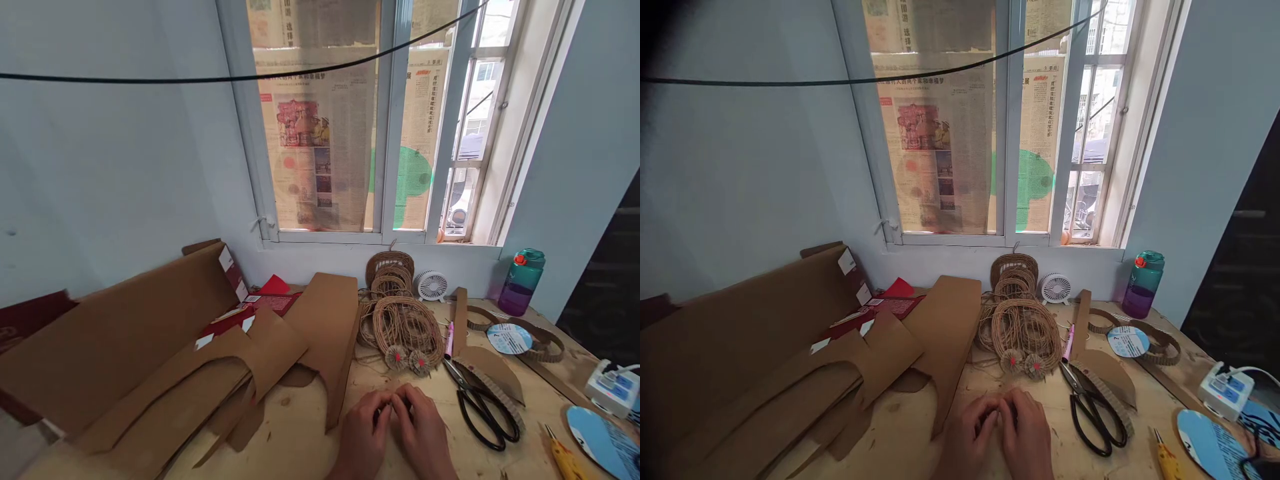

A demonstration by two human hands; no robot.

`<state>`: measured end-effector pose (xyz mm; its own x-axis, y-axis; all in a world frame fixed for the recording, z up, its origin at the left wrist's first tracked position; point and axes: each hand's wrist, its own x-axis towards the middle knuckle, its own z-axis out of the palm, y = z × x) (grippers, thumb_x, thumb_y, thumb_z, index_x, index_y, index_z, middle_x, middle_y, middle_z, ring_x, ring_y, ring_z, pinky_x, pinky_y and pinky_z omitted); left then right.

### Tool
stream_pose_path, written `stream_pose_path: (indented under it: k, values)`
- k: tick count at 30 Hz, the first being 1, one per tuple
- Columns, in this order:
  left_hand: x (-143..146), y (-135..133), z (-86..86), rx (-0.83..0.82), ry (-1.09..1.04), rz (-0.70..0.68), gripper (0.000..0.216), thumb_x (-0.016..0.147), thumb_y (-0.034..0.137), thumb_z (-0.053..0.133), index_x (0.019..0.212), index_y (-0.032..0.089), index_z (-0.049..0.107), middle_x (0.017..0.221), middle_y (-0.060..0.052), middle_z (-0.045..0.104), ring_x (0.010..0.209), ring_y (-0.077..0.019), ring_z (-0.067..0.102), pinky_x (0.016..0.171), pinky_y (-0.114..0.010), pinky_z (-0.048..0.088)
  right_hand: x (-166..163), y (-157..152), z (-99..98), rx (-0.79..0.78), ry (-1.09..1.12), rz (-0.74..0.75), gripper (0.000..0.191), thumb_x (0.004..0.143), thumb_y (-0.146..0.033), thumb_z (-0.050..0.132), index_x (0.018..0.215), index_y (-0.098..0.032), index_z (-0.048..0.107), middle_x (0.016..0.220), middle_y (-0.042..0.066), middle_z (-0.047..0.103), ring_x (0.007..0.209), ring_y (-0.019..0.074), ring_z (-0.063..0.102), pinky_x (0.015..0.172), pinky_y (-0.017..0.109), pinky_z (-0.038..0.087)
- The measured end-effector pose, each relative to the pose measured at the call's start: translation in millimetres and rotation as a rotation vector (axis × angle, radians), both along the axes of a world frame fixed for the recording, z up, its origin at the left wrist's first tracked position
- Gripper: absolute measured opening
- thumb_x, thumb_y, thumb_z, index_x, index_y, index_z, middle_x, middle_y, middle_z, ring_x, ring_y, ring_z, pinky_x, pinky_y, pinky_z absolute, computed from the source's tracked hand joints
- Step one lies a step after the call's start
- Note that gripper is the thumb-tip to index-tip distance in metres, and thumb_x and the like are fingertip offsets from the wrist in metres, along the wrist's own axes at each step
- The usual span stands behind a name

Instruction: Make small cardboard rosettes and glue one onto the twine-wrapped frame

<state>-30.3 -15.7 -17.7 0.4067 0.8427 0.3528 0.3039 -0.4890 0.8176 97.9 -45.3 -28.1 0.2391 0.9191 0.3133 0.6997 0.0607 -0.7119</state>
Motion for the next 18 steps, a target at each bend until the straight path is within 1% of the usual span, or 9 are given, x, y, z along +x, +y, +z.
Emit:
stream_pose_path:
  k: [3, 7, 9, 14, 18]
  values:
    - [-0.3, 0.4, -3.1, -0.005, 0.018, 0.010, 0.025, 0.084, 0.012, 0.042, 0.093, 0.020, 0.065, 0.093, -0.004, 0.070, 0.084, -0.0187, 0.064, 0.076, -0.027, 0.047, 0.4, 1.4, -3.0, 0.005, -0.007, 0.024, 0.030, 0.092, -0.041, 0.039, 0.075, -0.023, 0.055, 0.074, 0.001, 0.063, 0.072, 0.0192, 0.057, 0.069, 0.028, 0.040]
    - [-0.6, 0.7, -4.6, 0.004, 0.077, 0.034, 0.022, 0.083, 0.012, 0.043, 0.084, 0.019, 0.064, 0.085, -0.004, 0.070, 0.078, -0.0192, 0.063, 0.070, -0.027, 0.046, 0.0, 2.9, -5.1, -0.002, -0.012, 0.037, 0.030, 0.092, -0.041, 0.039, 0.074, -0.022, 0.055, 0.074, 0.002, 0.063, 0.072, 0.0196, 0.057, 0.067, 0.029, 0.040]
    - [-0.6, 0.9, -5.1, 0.014, 0.089, 0.045, 0.021, 0.083, 0.013, 0.043, 0.081, 0.019, 0.062, 0.083, -0.004, 0.069, 0.077, -0.0197, 0.063, 0.068, -0.027, 0.045, -0.2, 2.7, -5.7, -0.002, -0.010, 0.041, 0.030, 0.092, -0.040, 0.038, 0.075, -0.022, 0.055, 0.075, 0.002, 0.063, 0.072, 0.0197, 0.057, 0.068, 0.029, 0.040]
    - [-0.1, 1.2, -4.8, 0.045, 0.075, 0.045, 0.020, 0.082, 0.011, 0.043, 0.078, 0.019, 0.061, 0.082, -0.004, 0.069, 0.076, -0.0190, 0.062, 0.068, -0.027, 0.044, 0.3, 3.2, -8.7, 0.008, -0.019, 0.041, 0.030, 0.091, -0.039, 0.039, 0.073, -0.022, 0.055, 0.073, 0.002, 0.063, 0.070, 0.0197, 0.057, 0.067, 0.029, 0.040]
    - [0.3, 1.4, -3.7, 0.057, 0.063, 0.033, 0.020, 0.081, 0.010, 0.043, 0.075, 0.019, 0.060, 0.079, -0.004, 0.068, 0.073, -0.0182, 0.061, 0.066, -0.026, 0.043, 0.3, 3.6, -10.5, 0.051, -0.043, 0.036, 0.029, 0.091, -0.037, 0.040, 0.071, -0.022, 0.054, 0.072, 0.003, 0.062, 0.070, 0.0197, 0.057, 0.067, 0.028, 0.040]
